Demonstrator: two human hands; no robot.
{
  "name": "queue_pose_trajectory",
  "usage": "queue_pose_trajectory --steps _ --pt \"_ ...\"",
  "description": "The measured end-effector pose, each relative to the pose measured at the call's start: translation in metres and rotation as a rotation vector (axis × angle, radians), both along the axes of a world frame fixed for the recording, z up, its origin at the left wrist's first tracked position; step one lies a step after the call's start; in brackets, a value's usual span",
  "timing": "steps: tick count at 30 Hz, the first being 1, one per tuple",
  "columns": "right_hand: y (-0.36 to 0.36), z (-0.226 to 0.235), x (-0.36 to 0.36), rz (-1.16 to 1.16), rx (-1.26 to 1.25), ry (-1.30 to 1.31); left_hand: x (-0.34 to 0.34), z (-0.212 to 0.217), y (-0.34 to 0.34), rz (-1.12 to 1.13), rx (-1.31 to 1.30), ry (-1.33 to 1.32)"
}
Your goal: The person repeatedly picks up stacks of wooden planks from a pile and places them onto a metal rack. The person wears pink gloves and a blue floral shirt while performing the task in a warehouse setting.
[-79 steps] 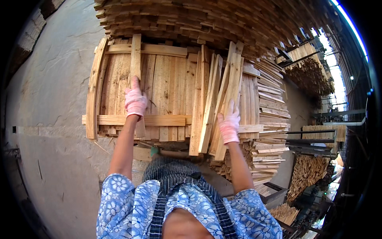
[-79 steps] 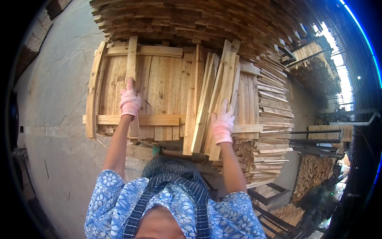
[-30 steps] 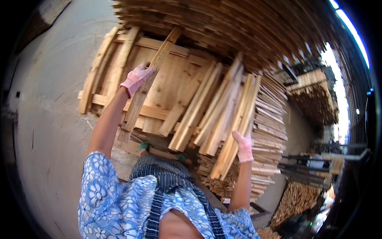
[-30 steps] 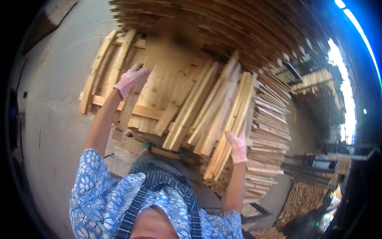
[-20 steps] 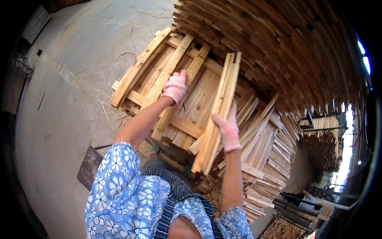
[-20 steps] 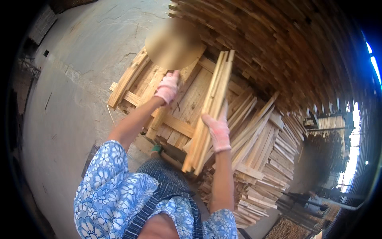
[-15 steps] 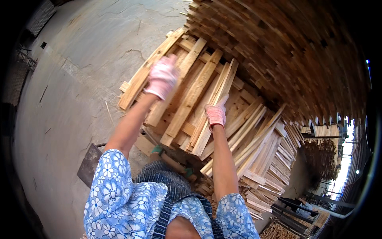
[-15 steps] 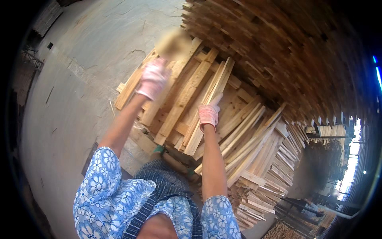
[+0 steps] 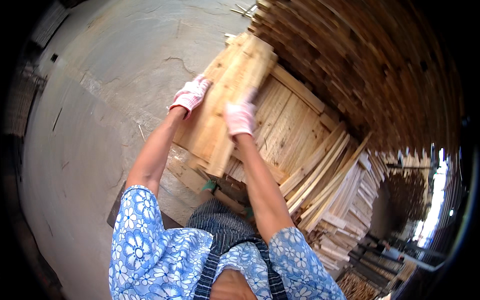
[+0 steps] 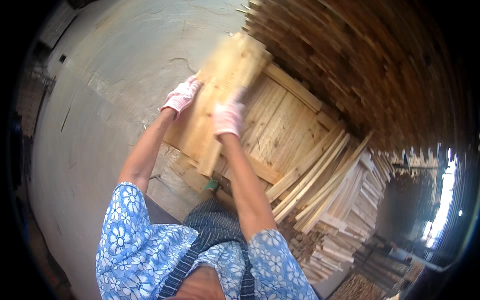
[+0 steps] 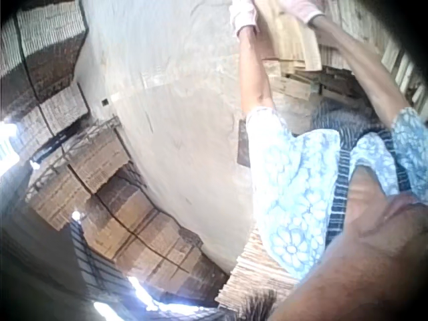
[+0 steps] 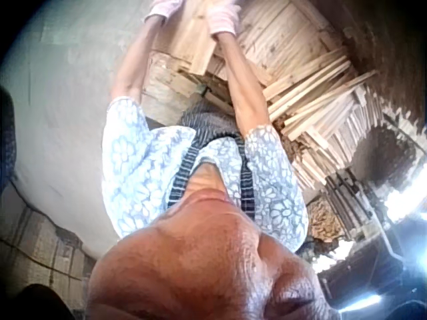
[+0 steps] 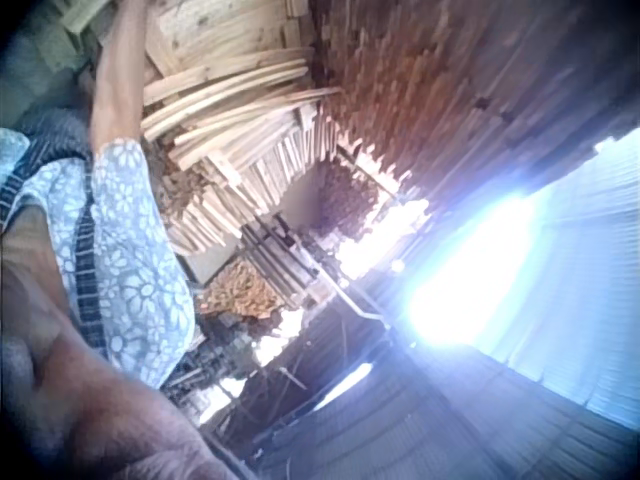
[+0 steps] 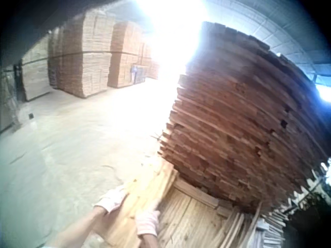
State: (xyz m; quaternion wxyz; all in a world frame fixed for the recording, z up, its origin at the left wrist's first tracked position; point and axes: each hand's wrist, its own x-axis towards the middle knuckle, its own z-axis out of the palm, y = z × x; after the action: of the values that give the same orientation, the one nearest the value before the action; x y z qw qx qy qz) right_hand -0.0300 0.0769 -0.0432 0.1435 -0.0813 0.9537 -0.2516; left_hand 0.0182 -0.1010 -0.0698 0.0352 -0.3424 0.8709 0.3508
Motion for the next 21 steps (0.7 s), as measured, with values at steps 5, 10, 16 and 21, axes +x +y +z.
queue_pose_trajectory --steps 5,10,16,21 --pt "0.005 0.010 0.000 0.064 -0.235 -0.127 0.016 -0.011 -0.018 0.021 0.018 0.051" --pt "0.070 0.021 -0.008 -0.147 -0.785 -0.344 0.015 -0.007 -0.020 0.042 -0.041 0.027" --pt "0.109 -0.013 -0.047 -0.108 0.316 0.233 -0.004 -0.017 -0.052 -0.147 -0.170 -0.040" --pt "0.086 -0.043 -0.020 -0.038 0.600 0.295 -0.016 -0.006 0.003 0.086 -0.064 -0.047"
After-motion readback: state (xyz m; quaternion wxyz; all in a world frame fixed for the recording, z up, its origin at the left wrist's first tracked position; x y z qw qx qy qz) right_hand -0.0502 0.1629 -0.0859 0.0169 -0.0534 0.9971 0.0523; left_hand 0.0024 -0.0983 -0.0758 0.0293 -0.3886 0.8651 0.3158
